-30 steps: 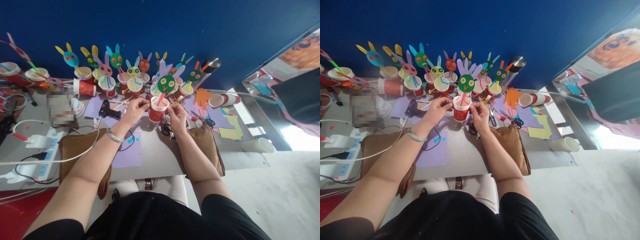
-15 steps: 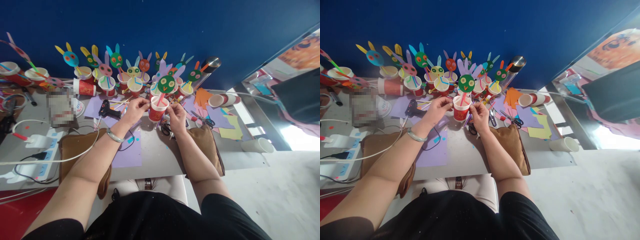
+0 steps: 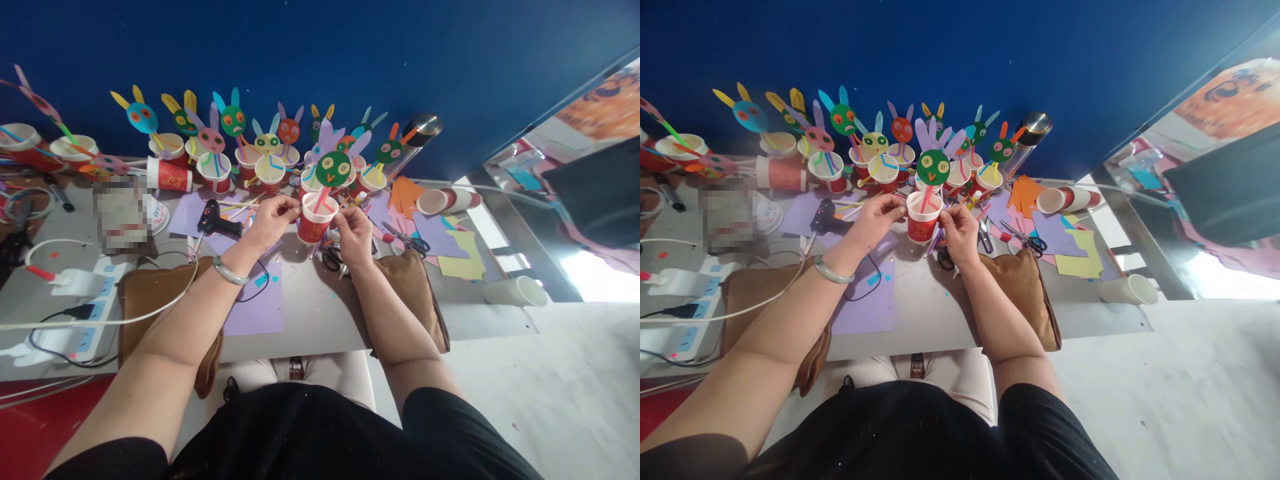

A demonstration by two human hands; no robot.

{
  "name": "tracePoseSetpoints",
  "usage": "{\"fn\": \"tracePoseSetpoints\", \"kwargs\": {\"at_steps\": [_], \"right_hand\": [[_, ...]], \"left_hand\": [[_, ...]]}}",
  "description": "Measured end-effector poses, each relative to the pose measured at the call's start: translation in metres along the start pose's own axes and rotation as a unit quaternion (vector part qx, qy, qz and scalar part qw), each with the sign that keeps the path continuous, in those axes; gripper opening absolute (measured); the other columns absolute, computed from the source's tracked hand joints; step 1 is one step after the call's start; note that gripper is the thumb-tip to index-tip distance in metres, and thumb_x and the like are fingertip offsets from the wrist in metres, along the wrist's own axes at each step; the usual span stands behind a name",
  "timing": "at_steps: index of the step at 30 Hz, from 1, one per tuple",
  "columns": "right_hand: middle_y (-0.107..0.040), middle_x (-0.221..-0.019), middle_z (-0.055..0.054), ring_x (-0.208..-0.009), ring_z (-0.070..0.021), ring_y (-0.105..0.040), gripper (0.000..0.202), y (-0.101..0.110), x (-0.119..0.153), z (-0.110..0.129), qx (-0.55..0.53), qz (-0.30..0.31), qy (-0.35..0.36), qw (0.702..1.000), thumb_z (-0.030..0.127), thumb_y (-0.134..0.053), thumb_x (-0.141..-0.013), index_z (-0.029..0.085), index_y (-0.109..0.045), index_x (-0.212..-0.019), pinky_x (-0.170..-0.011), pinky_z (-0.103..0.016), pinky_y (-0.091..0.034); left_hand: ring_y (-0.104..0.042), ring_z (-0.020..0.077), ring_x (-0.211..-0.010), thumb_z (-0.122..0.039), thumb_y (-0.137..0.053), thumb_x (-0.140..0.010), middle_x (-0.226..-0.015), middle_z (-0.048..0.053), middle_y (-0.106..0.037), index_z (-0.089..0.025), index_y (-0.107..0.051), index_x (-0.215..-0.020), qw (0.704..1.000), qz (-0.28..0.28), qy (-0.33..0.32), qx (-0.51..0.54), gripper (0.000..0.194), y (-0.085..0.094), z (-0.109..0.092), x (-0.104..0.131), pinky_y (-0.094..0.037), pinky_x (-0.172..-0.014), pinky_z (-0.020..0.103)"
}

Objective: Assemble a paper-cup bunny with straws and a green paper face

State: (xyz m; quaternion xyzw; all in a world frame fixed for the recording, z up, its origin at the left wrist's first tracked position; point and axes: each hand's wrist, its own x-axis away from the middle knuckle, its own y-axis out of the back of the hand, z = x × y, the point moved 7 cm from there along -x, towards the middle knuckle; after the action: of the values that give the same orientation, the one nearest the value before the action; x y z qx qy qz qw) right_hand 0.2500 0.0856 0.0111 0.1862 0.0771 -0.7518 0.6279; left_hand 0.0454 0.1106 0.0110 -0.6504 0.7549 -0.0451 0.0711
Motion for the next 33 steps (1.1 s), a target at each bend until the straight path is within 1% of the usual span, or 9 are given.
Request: {"fn": "tracePoseSetpoints", "kwargs": {"at_steps": [11, 20, 25, 29, 33], "right_hand": [[-0.062, -0.068, 0.004, -0.064, -0.0132, -0.059, 0.057, 0.0007, -0.0006, -0.0002, 0.003, 0.002, -0.003, 1.0, 0.079, -0.077, -0.082, 0.025, -0.06, -0.078, -0.067, -0.031, -0.055], [-0.063, -0.068, 0.004, -0.063, -0.0131, -0.058, 0.056, 0.0004, 0.0003, -0.0006, -0.006, -0.001, -0.003, 1.0, 0.077, -0.079, -0.082, 0.024, -0.061, -0.078, -0.066, -0.031, -0.054], [-0.062, -0.068, 0.004, -0.064, -0.0134, -0.058, 0.056, 0.0002, -0.0005, -0.001, 0.0, 0.004, 0.0, 1.0, 0.077, -0.078, -0.083, 0.025, -0.06, -0.079, -0.066, -0.031, -0.054], [-0.062, -0.069, 0.004, -0.064, -0.0131, -0.059, 0.055, 0.0005, 0.0002, -0.0014, 0.0, 0.001, 0.001, 1.0, 0.078, -0.077, -0.084, 0.025, -0.061, -0.08, -0.067, -0.031, -0.054], [-0.063, -0.07, 0.003, -0.065, -0.0128, -0.059, 0.058, 0.0012, 0.0013, -0.0022, -0.006, -0.01, -0.003, 1.0, 0.08, -0.078, -0.082, 0.024, -0.063, -0.081, -0.066, -0.03, -0.054]], "left_hand": [[-0.061, 0.0114, -0.071, -0.019, -0.083, -0.079, -0.075, -0.001, -0.07, -0.017, -0.067, -0.076, 1.0, 0.004, -0.014, 0.004, 0.016, 0.0007, 0.0033, -0.002, -0.053, -0.072, 0.026], [-0.062, 0.0117, -0.071, -0.014, -0.078, -0.083, -0.075, 0.0, -0.069, -0.017, -0.068, -0.078, 1.0, 0.006, -0.017, 0.002, 0.012, 0.0009, 0.003, -0.0015, -0.053, -0.073, 0.027], [-0.063, 0.0116, -0.072, -0.015, -0.081, -0.082, -0.075, -0.001, -0.069, -0.017, -0.067, -0.079, 1.0, 0.004, -0.014, 0.0, 0.014, 0.001, 0.0056, -0.0025, -0.053, -0.074, 0.026], [-0.063, 0.011, -0.071, -0.017, -0.081, -0.083, -0.075, -0.001, -0.07, -0.017, -0.068, -0.079, 1.0, -0.012, -0.015, 0.001, 0.014, 0.0015, 0.0071, -0.0026, -0.054, -0.072, 0.025], [-0.065, 0.0112, -0.072, -0.018, -0.079, -0.085, -0.074, 0.0, -0.071, -0.016, -0.068, -0.077, 1.0, -0.023, 0.002, 0.004, 0.013, 0.001, 0.0078, -0.0015, -0.054, -0.072, 0.025]]}}
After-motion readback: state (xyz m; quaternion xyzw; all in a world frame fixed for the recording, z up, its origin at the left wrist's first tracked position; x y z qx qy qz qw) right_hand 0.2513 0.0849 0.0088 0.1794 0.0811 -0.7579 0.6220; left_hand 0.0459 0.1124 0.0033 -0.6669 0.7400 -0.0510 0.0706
